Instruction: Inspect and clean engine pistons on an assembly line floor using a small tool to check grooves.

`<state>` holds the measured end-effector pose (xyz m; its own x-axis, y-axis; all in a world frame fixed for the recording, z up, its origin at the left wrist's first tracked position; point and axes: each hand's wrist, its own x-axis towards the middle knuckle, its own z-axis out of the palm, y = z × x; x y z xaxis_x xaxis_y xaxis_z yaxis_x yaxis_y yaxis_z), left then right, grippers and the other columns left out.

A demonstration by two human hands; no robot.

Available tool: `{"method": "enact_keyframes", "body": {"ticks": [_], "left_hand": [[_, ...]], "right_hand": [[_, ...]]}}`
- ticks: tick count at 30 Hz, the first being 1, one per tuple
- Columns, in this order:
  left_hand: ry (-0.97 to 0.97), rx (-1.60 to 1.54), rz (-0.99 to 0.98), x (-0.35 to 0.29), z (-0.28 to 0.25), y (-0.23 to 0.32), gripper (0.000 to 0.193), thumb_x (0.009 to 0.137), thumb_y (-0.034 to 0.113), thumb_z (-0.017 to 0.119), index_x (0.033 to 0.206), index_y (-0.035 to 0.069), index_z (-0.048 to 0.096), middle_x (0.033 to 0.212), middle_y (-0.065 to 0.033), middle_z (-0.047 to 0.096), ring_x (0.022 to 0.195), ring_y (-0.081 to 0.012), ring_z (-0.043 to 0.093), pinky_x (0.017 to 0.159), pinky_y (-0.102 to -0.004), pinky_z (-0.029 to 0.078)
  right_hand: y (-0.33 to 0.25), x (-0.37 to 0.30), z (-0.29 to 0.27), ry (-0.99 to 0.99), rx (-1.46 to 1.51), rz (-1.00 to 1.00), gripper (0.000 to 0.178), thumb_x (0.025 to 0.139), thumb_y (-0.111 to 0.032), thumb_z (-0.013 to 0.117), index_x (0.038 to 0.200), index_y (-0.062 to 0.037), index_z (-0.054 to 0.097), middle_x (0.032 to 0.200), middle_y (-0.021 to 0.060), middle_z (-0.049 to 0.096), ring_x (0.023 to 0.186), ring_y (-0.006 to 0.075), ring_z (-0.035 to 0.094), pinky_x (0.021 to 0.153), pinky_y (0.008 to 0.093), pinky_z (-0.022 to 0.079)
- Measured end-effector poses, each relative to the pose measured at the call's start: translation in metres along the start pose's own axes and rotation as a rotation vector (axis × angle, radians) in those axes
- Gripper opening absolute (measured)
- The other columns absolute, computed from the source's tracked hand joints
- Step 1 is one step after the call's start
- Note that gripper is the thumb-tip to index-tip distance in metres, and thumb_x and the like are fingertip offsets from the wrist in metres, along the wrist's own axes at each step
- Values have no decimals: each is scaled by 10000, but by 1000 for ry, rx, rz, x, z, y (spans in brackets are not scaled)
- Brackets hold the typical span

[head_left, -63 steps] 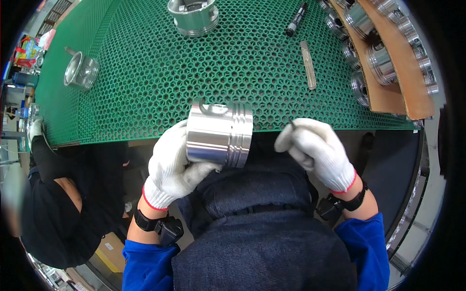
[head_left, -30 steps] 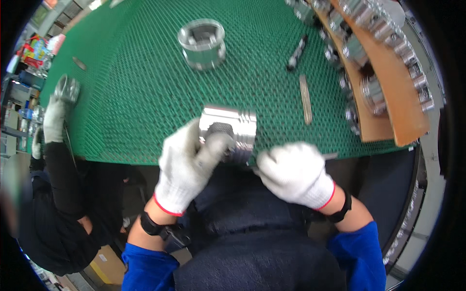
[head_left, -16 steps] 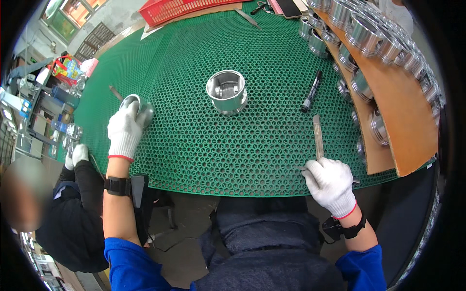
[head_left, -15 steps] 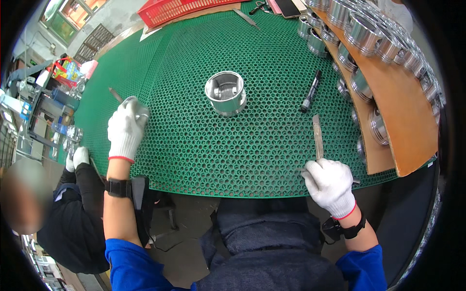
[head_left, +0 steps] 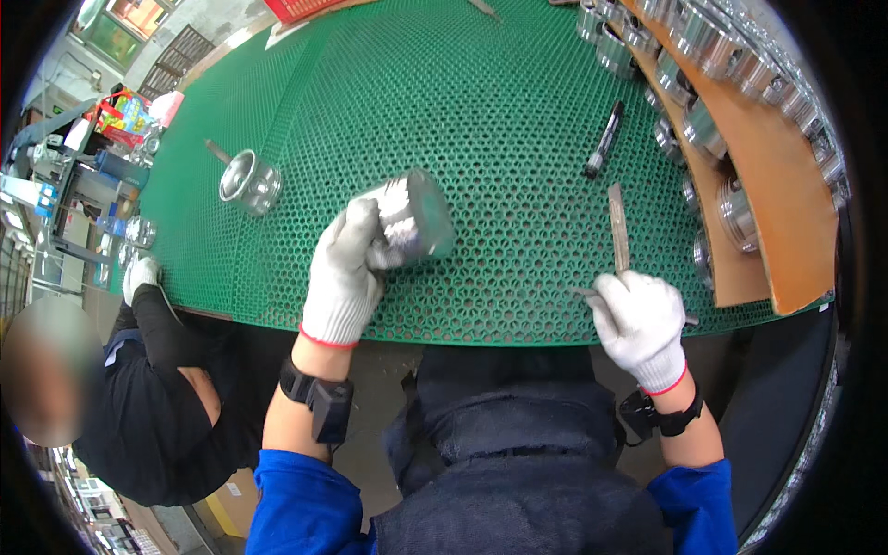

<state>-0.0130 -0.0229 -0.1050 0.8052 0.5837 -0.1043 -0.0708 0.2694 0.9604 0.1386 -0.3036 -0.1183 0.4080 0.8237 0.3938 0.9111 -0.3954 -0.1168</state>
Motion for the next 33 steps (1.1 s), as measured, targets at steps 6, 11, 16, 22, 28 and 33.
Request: {"method": "enact_keyframes", "body": {"ticks": [6,11,16,22,28,33], "left_hand": [[-158,-684,-130,-70,27,-25,509,936,377,594,1265,-8,540,1216,-147,615,1095,-264,610,968,-401,492],[-317,758,437,-79,25,-34,432,802,221,760,1142,-8,624,1068,-165,673,970,-301,655,856,-389,504],[-387,951,582,-92,9,-44,500,705,281,820,1114,46,655,1103,-153,668,1049,-371,627,905,-420,498],[-326,821,307,-98,12,-50,484,636,301,840,1063,122,699,1090,-110,684,1063,-373,627,922,-430,503],[-383,944,623,-91,14,-44,449,618,281,846,1019,128,712,1036,-102,695,1034,-366,639,913,-436,506],[-312,971,600,-91,16,-40,473,619,274,855,1028,98,698,1022,-116,689,997,-356,648,888,-439,501]], "right_hand": [[2,2,1,45,86,-8,121,793,-191,691,828,-136,589,675,72,509,598,287,558,536,399,440],[-17,-13,-19,-94,946,358,147,868,-170,642,937,-42,663,804,72,654,630,169,584,601,305,463],[-36,-16,-23,-562,1502,881,301,972,-276,506,919,-12,641,618,-68,426,480,-5,322,420,155,233],[-48,-3,-10,-685,1615,954,323,986,-301,489,937,-14,629,623,-66,415,486,1,323,413,167,233],[-51,8,-14,-803,1550,918,314,990,-300,484,945,-26,630,646,-55,435,511,11,349,435,175,272],[-51,2,-16,-627,1259,655,235,951,-234,545,950,-24,650,678,27,546,583,104,525,535,258,434]]}}
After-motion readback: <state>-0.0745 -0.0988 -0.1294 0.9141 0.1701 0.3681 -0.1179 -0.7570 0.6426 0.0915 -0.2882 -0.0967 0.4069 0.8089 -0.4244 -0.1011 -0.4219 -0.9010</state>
